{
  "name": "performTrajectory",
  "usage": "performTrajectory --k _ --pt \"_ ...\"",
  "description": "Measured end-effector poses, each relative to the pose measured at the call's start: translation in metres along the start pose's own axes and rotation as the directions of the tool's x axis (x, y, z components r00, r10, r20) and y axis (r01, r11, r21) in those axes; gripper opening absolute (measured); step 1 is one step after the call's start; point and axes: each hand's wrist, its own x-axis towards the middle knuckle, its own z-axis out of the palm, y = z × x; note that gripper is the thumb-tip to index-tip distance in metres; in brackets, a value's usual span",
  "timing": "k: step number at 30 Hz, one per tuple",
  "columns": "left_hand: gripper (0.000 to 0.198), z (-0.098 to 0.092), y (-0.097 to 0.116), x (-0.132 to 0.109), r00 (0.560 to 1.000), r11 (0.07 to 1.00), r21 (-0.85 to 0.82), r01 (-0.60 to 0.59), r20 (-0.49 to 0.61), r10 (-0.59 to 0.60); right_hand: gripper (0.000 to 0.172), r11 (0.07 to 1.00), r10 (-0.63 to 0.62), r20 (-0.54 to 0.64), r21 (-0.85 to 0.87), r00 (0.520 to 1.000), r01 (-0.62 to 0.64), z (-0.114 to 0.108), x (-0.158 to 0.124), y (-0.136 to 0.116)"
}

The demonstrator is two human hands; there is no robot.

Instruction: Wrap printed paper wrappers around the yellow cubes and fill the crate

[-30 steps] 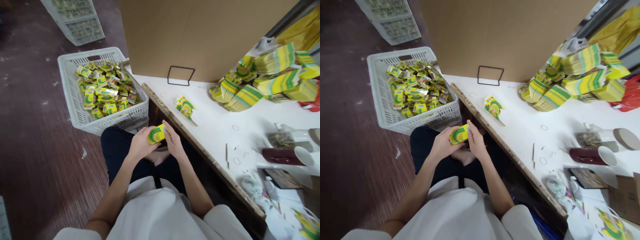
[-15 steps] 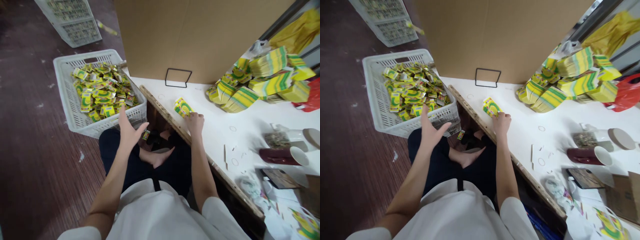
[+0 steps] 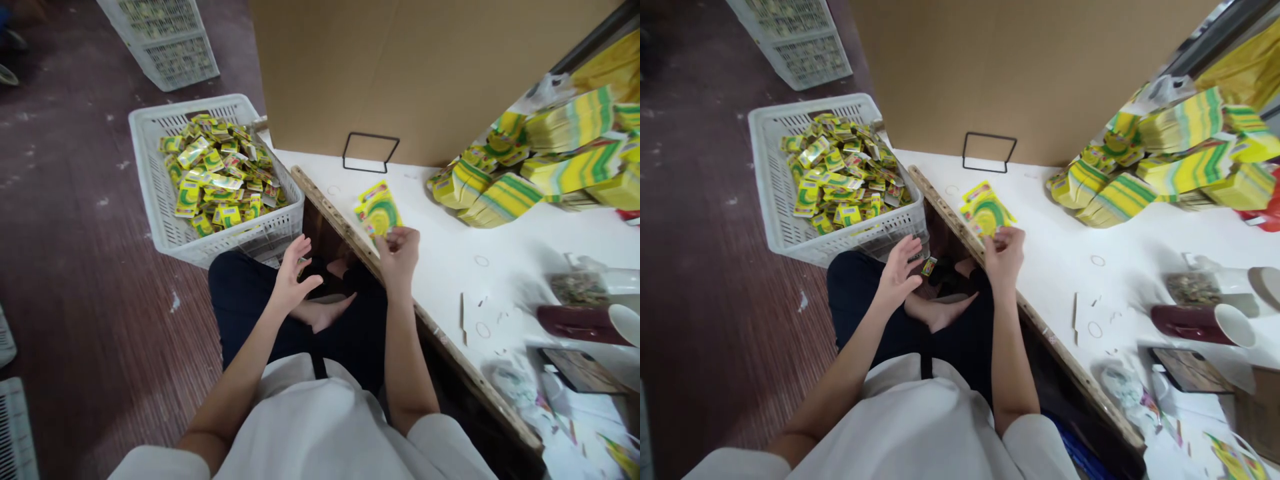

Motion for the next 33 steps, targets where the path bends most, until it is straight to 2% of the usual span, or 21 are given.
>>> performTrajectory --k 1,2,3,4,6,8,10,13,15,19,23,25,27,29,33 --pt "0.089 0.003 0.001 0.0 0.999 0.996 -0.084 -0.042 -0.017 0.04 0.029 0.999 -0.015 0.075 0.036 0.997 0.012 0.005 -0.014 -0.007" --pt "0.085 0.007 0.002 -0.001 0.996 0.984 -0.159 -0.08 -0.037 0.075 0.026 0.992 -0.041 0.211 0.125 0.977 0.014 0.011 -0.029 -0.013" --pt "0.078 0.01 0.002 -0.001 0.994 0.97 -0.222 -0.101 -0.052 0.092 0.026 0.979 -0.067 0.341 0.204 0.938 -0.004 0.017 -0.045 -0.018" --pt "0.07 0.014 0.004 -0.001 0.994 0.957 -0.271 -0.101 -0.061 0.087 0.026 0.974 -0.078 0.406 0.227 0.911 -0.018 0.024 -0.059 -0.023" --pt "0.057 0.019 0.008 -0.001 0.995 0.939 -0.339 -0.055 -0.097 0.024 0.025 0.947 -0.08 0.534 0.305 0.842 -0.103 0.037 -0.085 -0.029" --pt "0.057 0.021 0.014 -0.001 0.982 0.917 -0.398 -0.014 -0.18 -0.063 0.026 0.91 -0.083 0.599 0.37 0.796 -0.184 0.044 -0.101 -0.033" --pt "0.066 0.021 0.021 -0.002 0.962 0.888 -0.459 -0.015 -0.25 -0.113 0.03 0.884 -0.099 0.627 0.412 0.773 -0.221 0.047 -0.109 -0.035" --pt "0.076 0.02 0.03 -0.001 0.981 0.863 -0.504 0.049 -0.139 -0.136 0.034 0.876 -0.127 0.658 0.425 0.742 -0.226 0.047 -0.109 -0.035" --pt "0.07 0.021 0.033 0.0 0.985 0.852 -0.518 0.076 -0.096 -0.146 0.035 0.875 -0.134 0.674 0.425 0.727 -0.232 0.046 -0.108 -0.034" --pt "0.049 0.023 0.03 0.004 0.946 0.807 -0.591 -0.012 -0.268 -0.183 0.041 0.869 -0.122 0.657 0.434 0.744 -0.24 0.049 -0.11 -0.031" --pt "0.051 0.022 0.021 0.006 0.896 0.868 -0.497 -0.022 -0.395 -0.204 0.061 0.893 -0.153 0.653 0.413 0.742 -0.179 0.051 -0.112 -0.033" --pt "0.056 0.021 0.016 0.006 0.893 0.885 -0.466 0.006 -0.397 -0.215 0.052 0.92 -0.151 0.639 0.369 0.755 -0.129 0.051 -0.109 -0.036" --pt "0.062 0.022 0.013 0.007 0.899 0.886 -0.463 0.025 -0.378 -0.223 0.036 0.946 -0.12 0.599 0.312 0.792 -0.092 0.049 -0.106 -0.039" --pt "0.069 0.024 0.011 0.008 0.898 0.885 -0.465 0.04 -0.372 -0.236 0.028 0.959 -0.109 0.573 0.276 0.812 -0.066 0.046 -0.103 -0.04" --pt "0.074 0.022 0.01 0.011 0.894 0.891 -0.441 0.112 -0.347 -0.284 0.045 0.948 -0.172 0.633 0.314 0.754 -0.047 0.045 -0.104 -0.039"
